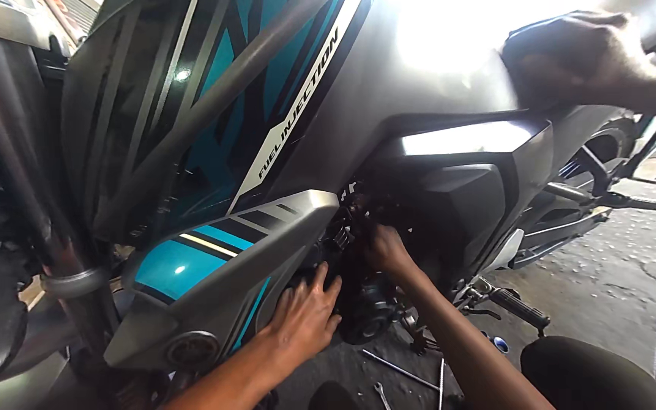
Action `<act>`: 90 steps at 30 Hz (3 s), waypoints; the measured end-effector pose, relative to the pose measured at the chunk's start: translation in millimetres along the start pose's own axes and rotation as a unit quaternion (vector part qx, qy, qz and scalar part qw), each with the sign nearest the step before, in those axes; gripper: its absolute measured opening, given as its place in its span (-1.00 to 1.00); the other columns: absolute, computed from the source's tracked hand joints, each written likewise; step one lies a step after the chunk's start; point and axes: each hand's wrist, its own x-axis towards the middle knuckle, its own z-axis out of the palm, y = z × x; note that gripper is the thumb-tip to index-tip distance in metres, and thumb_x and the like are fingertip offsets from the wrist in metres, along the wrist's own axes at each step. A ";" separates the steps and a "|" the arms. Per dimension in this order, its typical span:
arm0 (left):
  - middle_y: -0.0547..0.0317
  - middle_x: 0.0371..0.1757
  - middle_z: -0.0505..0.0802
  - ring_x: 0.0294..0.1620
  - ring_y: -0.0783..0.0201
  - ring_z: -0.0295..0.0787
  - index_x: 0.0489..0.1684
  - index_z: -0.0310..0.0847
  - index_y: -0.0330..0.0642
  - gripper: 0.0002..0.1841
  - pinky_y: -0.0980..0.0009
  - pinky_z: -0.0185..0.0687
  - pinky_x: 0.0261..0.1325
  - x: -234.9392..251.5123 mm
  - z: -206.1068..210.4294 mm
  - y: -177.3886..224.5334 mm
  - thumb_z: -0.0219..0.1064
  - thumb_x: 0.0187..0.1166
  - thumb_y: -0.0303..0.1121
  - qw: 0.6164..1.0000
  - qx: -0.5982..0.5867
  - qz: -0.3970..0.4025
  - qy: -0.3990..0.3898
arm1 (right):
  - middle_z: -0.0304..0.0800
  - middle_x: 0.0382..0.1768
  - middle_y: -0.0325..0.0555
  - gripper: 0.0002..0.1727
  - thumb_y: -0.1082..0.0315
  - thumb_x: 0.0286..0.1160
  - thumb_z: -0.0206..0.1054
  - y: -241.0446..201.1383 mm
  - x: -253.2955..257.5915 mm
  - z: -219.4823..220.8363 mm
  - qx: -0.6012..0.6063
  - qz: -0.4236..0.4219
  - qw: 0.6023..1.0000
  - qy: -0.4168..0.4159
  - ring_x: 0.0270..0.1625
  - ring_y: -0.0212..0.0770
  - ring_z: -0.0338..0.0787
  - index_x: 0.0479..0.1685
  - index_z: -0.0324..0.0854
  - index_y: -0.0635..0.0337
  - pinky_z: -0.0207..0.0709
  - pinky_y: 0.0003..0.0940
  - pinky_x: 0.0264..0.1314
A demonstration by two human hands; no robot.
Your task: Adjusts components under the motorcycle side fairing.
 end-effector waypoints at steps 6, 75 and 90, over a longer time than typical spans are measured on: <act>-0.15 0.86 0.18 0.36 -0.20 0.70 0.79 0.27 0.04 -0.33 -0.07 0.72 0.16 1.6 1.6 -0.1 0.24 0.69 0.02 1.000 -0.003 0.006 0.000 | 0.87 -0.13 0.16 -0.69 0.21 0.69 0.24 5.1 1.3 2.5 -0.058 -0.048 0.997 0.033 0.03 0.20 0.85 0.18 0.75 0.17 0.65 0.25 0.12; -0.16 0.89 0.13 0.28 -0.21 0.75 0.85 0.20 0.05 -0.31 -0.11 0.71 0.14 -0.4 1.4 -2.5 0.21 0.72 0.03 0.999 -0.031 0.016 -0.020 | 0.83 -0.32 0.08 -0.67 0.14 0.70 0.25 -84.0 -1.7 -80.1 -0.075 0.039 0.995 -0.056 -0.15 0.13 0.83 -0.30 0.74 0.19 0.59 0.24 -0.06; -0.21 0.79 0.30 0.24 -0.23 0.75 0.80 0.26 0.02 -0.33 -0.12 0.73 0.08 -2.3 6.6 -7.5 0.25 0.68 0.00 0.998 -0.047 0.031 -0.007 | 0.82 -0.42 0.15 -0.67 0.15 0.65 0.28 -103.2 -31.2 -24.8 -0.147 0.111 0.970 0.157 -0.20 0.24 0.87 -0.37 0.73 0.19 0.58 0.19 -0.28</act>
